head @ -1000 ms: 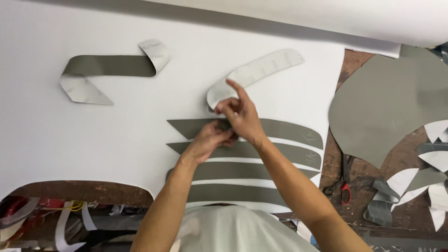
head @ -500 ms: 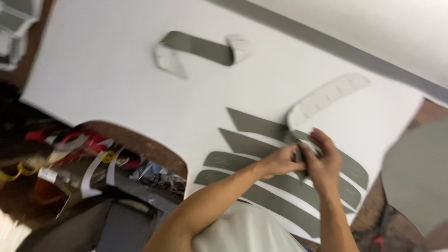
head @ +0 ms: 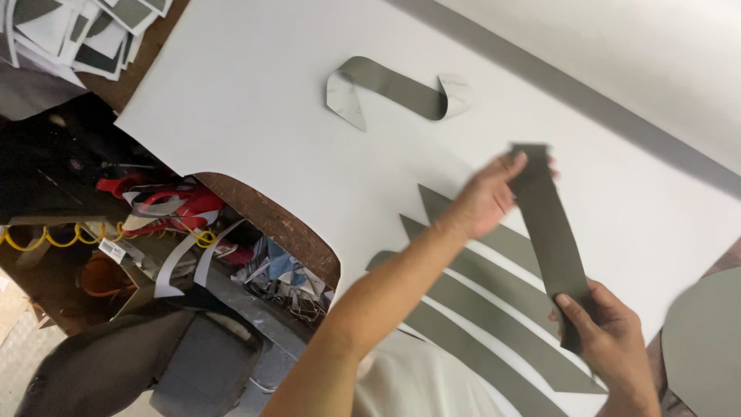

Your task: The person cuts a long strip of dark gray patterned material from a roll using scissors, then arranges several pre-cut curved pieces on a white backing sheet. They continue cutting along the outlines of the arranged pieces to separate them from the backing.

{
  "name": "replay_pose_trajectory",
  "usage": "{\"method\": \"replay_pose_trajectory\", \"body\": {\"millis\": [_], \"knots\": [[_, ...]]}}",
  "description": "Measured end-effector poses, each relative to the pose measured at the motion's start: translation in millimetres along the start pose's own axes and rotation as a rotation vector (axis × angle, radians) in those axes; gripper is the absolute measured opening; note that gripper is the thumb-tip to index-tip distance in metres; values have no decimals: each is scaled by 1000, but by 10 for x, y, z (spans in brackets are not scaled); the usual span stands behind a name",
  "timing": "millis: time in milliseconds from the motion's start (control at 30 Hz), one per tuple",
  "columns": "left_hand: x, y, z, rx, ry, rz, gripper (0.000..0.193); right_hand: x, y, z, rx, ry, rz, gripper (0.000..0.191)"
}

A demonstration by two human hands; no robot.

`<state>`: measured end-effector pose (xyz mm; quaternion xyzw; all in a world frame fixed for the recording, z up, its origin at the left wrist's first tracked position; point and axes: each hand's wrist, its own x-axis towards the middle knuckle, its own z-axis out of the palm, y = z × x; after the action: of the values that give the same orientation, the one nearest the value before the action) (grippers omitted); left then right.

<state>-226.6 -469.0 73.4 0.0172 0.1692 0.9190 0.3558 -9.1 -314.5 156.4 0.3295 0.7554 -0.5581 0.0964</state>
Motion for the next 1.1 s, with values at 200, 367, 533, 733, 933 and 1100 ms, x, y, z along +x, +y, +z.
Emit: {"method": "replay_pose_trajectory", "body": {"millis": [200,367,533,733,933,1100], "knots": [[120,665,-482,270,304,147,27,449,241,-677,-216,60,96,31],[148,648,-774,1064,643,-134,26,1018,606,-1209,-414,58,69,33],[223,712,-866,1552,446,-37,18,1169,871,-1485,-342,176,112,26],[233,946,-828,1850,340,-201,14,1101,961,-1557,-320,289,133,17],[183,972,-775,1758,387,-260,14,1133,994,-1560,-356,423,-77,13],[126,934,-807,1876,366,-286,16,1187,987,-1540,-396,442,-46,13]]}}
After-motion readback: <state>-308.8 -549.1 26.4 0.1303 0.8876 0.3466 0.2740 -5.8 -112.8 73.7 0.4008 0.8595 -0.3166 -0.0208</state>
